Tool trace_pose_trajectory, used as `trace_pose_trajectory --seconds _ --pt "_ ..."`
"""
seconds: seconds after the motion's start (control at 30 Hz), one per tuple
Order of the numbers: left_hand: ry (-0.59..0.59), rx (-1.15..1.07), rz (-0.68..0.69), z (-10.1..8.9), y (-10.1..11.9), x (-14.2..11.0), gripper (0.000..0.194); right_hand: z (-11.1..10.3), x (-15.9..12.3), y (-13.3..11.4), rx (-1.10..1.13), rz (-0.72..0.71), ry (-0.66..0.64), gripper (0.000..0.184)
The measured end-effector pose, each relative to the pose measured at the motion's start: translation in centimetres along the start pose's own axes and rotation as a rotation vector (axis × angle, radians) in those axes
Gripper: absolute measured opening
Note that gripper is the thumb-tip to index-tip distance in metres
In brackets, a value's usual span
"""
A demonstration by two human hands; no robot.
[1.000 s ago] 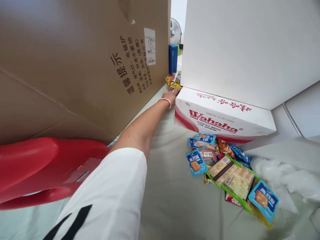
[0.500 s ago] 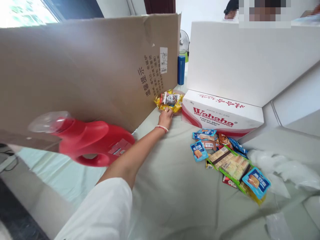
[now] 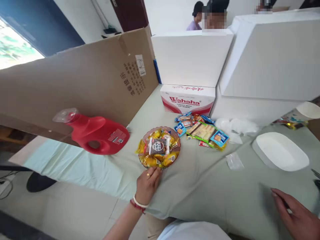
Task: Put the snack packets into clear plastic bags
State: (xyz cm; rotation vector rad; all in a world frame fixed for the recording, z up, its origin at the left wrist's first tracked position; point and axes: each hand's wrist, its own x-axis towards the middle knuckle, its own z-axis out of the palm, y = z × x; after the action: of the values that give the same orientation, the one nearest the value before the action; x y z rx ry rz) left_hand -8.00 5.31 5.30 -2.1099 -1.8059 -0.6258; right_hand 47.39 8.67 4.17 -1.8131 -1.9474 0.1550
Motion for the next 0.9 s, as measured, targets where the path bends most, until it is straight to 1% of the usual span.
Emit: trace_pose_trajectory --seconds 0.07,0.13,0.23,0.3,0.37,0.43,0.5,0.53,0.57,0.6,0.63,0.67,0.7,0.73,0.8,0.87,0.9 --pt "-0.008 0.033 -0.031 0.0 2.3 0.2 0.022 0.1 -0.2 -0.9 0.007 -0.004 0.005 0.045" --pt "0.027 0.042 -0.064 0.5 3.8 1.3 0.021 0.2 -0.4 -1.7 0.026 0.012 0.016 0.044" --pt "0.165 -0.012 -0.083 0.7 4.9 3.2 0.017 0.3 -1.3 -2.1 0.047 0.05 0.019 0.043" --pt "0.243 -0.083 -0.08 -0.1 5.3 4.1 0.013 0.3 -2.3 -1.7 0.055 0.077 0.03 0.043" --pt "0.268 -0.18 -0.089 -1.5 5.8 5.1 0.012 0.4 -3.4 -1.0 0.066 0.101 0.042 0.043" --pt "0.269 -0.314 -0.151 -3.0 6.2 6.5 0.009 0.4 -4.4 -0.2 0.069 0.125 0.048 0.043" --pt "0.269 -0.528 -0.285 -3.8 6.4 9.1 0.009 0.6 -5.1 0.1 0.064 0.138 0.051 0.041" --pt "0.274 -0.681 -0.375 -3.7 6.4 10.9 0.012 0.7 -5.2 0.1 0.066 0.135 0.055 0.041" --pt "0.275 -0.878 -0.471 -3.3 6.3 12.9 0.015 0.8 -5.3 -0.1 0.074 0.125 0.063 0.04" --pt "0.338 -1.131 -0.592 -2.5 6.2 15.0 0.017 0.9 -5.2 -0.4 0.086 0.106 0.07 0.039" --pt "0.333 -1.418 -0.697 -1.5 6.0 17.2 0.017 1.0 -5.0 -0.8 0.1 0.086 0.076 0.038" --pt "0.277 -1.677 -0.815 -0.1 6.0 19.3 0.017 1.0 -4.8 -1.3 0.112 0.068 0.083 0.036" --pt "0.21 -1.889 -0.964 1.3 6.0 21.1 0.02 0.9 -4.5 -1.8 0.121 0.055 0.088 0.035" --pt "0.137 -2.038 -1.122 2.8 6.2 22.6 0.024 0.8 -4.1 -2.2 0.126 0.047 0.091 0.034" --pt "0.062 -2.122 -1.221 5.6 6.8 24.4 0.029 0.4 -3.2 -2.8 0.139 0.045 0.096 0.033" --pt "0.048 -2.143 -1.236 7.5 7.4 24.8 0.033 -0.2 -2.0 -3.0 0.156 0.065 0.108 0.034" --pt "0.053 -2.156 -1.235 8.0 7.6 24.5 0.033 -0.5 -1.3 -3.0 0.167 0.088 0.121 0.034"
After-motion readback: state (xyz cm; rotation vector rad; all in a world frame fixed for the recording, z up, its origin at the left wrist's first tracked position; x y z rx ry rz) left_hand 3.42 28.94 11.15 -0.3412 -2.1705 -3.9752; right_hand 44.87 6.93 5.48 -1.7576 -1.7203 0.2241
